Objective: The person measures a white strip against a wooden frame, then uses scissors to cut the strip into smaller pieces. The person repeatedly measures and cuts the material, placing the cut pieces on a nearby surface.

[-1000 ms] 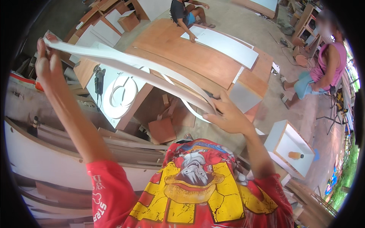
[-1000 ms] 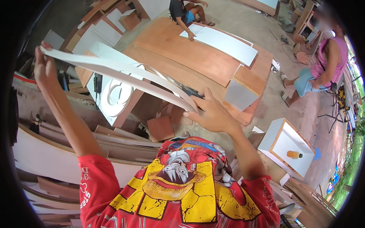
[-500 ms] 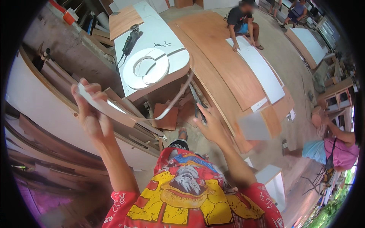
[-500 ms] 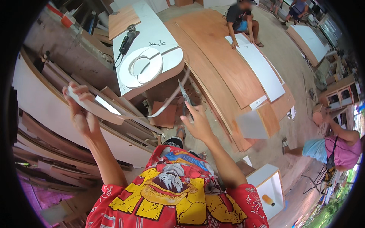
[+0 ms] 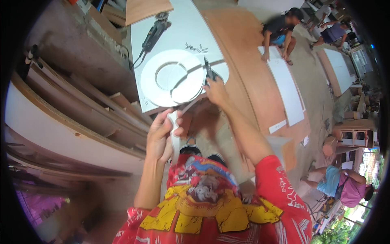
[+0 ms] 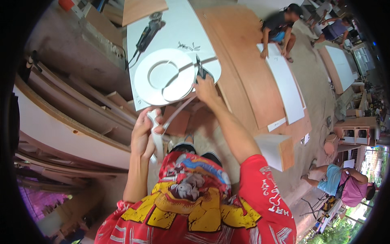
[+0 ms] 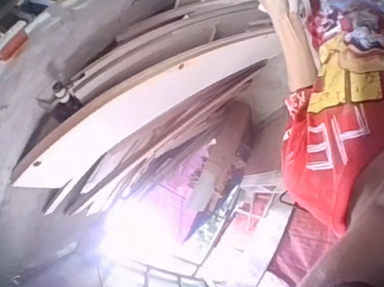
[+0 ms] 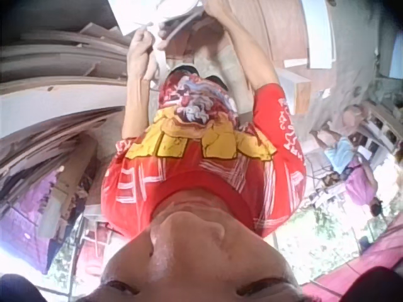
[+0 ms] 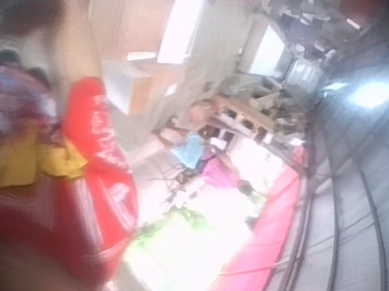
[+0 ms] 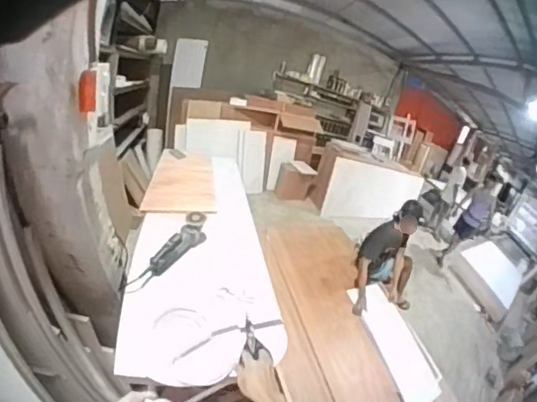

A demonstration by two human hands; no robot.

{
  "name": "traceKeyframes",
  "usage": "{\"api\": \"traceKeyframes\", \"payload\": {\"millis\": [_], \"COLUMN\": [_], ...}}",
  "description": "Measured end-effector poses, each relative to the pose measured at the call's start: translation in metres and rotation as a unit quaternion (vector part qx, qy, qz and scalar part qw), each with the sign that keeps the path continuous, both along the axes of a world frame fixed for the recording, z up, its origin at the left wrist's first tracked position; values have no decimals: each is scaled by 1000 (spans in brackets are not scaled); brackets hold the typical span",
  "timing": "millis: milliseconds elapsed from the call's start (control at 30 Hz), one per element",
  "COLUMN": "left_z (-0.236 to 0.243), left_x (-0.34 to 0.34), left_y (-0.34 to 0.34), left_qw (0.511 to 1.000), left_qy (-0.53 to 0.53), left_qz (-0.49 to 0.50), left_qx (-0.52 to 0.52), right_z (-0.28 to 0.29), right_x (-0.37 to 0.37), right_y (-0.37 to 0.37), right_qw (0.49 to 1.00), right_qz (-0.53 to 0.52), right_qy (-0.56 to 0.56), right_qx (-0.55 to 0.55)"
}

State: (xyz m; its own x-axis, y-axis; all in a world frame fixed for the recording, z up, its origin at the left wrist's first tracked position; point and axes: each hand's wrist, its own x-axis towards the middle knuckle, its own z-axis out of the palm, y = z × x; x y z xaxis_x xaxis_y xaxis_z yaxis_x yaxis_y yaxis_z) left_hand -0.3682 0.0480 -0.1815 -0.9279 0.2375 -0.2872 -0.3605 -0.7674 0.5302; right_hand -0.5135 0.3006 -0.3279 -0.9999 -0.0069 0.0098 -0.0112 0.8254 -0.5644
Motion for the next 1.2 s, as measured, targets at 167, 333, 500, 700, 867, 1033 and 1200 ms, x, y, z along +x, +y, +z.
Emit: {"api": "traceKeyframes", "payload": {"millis": [167, 333, 500, 700, 867, 1033, 1200], "left_z": [-7, 8, 25, 34, 40, 42, 26], "left_x": [-45, -64, -61, -46, -14, 18, 60], "left_y": [22, 49, 77, 100, 121, 144, 145], "left_qw": [989, 973, 965, 953, 935, 884, 714], "left_qy": [-54, -23, 13, 49, 39, 136, 385], "left_qz": [-115, -212, -257, -298, -352, -432, -408], "left_qx": [76, 83, 42, -27, -16, -114, -419], "right_z": [84, 199, 223, 216, 216, 226, 236], "right_x": [17, 87, 114, 155, 200, 243, 279], "right_y": [-4, 14, 27, 43, 63, 100, 153], "right_qw": [977, 910, 940, 937, 939, 953, 920], "right_qz": [-18, 173, 153, 71, 85, 53, -119], "right_qy": [60, 38, 159, 206, 256, 105, 31], "right_qx": [-203, -374, -259, -274, -215, -280, -373]}}
